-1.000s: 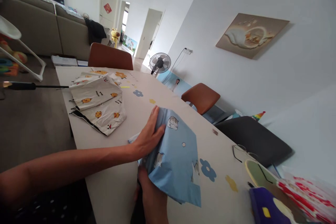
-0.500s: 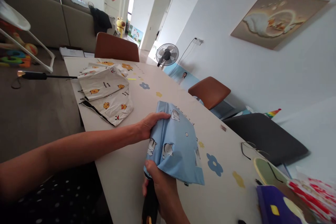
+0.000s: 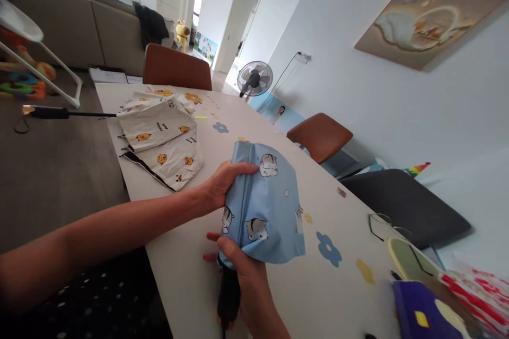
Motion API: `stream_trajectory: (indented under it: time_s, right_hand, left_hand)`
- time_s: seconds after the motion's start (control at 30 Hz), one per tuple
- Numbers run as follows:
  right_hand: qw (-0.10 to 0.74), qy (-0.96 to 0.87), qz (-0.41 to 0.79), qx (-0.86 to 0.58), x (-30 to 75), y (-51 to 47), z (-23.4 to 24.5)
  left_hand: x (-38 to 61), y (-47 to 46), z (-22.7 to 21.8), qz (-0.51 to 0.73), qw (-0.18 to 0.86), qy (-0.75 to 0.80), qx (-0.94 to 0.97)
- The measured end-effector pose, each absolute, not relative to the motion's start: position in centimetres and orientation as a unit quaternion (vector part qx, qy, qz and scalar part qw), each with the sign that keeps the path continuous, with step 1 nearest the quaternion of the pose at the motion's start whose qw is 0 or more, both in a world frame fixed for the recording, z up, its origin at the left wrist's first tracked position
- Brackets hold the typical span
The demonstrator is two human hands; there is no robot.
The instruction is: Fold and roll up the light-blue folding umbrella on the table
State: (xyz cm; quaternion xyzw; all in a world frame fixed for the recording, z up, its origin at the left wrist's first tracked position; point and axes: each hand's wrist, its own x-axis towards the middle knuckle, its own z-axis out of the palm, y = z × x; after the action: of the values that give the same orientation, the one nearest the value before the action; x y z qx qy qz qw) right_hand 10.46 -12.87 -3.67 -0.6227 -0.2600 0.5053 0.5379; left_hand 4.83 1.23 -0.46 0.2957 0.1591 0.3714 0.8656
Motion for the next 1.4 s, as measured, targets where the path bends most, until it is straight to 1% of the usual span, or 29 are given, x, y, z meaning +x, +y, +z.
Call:
stream_trajectory:
  time_s: [0.23, 0.33, 0.5, 0.57, 0.67, 0.8, 0.9, 1.0, 1.1, 1.23, 1.4]
  right_hand:
    - [0.582, -0.180, 0.475, -0.635, 10.1, -13.0, -4.2]
    - [0.592, -0.151, 0.481, -0.629, 10.1, -13.1, -4.3]
    - [0.541, -0.159, 0.548, -0.618, 10.9, -13.0, -4.4]
    - [0.538, -0.171, 0.558, -0.609, 11.0, -12.9, -4.3]
    - [0.547, -0.203, 0.531, -0.614, 10.7, -12.8, -4.1]
    - [0.518, -0.224, 0.489, -0.665, 10.5, -12.8, -4.1]
    - [0.500, -0.229, 0.479, -0.685, 10.5, -12.9, -4.3]
    - [0.507, -0.238, 0.483, -0.673, 10.3, -13.0, -4.4]
    - [0.521, -0.249, 0.498, -0.647, 10.5, -12.9, -4.5]
    - [0.509, -0.243, 0.542, -0.622, 11.3, -12.9, -4.6]
    - [0.513, -0.236, 0.573, -0.594, 11.6, -13.0, -4.5]
  left_hand:
    - [4.8, 1.1, -0.3, 0.373, 0.861, 0.195, 0.287]
    - [5.0, 1.1, -0.6, 0.384, 0.857, 0.197, 0.282]
    - [5.1, 1.1, -0.9, 0.389, 0.852, 0.215, 0.276]
    - [5.1, 1.2, -1.0, 0.380, 0.857, 0.219, 0.271]
    - [5.1, 1.7, -1.1, 0.329, 0.885, 0.224, 0.243]
    - [5.2, 3.1, -1.4, 0.282, 0.908, 0.227, 0.213]
    - [5.2, 4.1, -1.4, 0.294, 0.905, 0.211, 0.225]
    - [5.0, 4.6, -1.3, 0.303, 0.900, 0.204, 0.237]
    - [5.0, 4.8, -1.5, 0.311, 0.884, 0.252, 0.243]
    - [5.3, 4.6, -1.9, 0.348, 0.841, 0.326, 0.255]
    - [5.1, 4.4, -1.5, 0.356, 0.842, 0.319, 0.250]
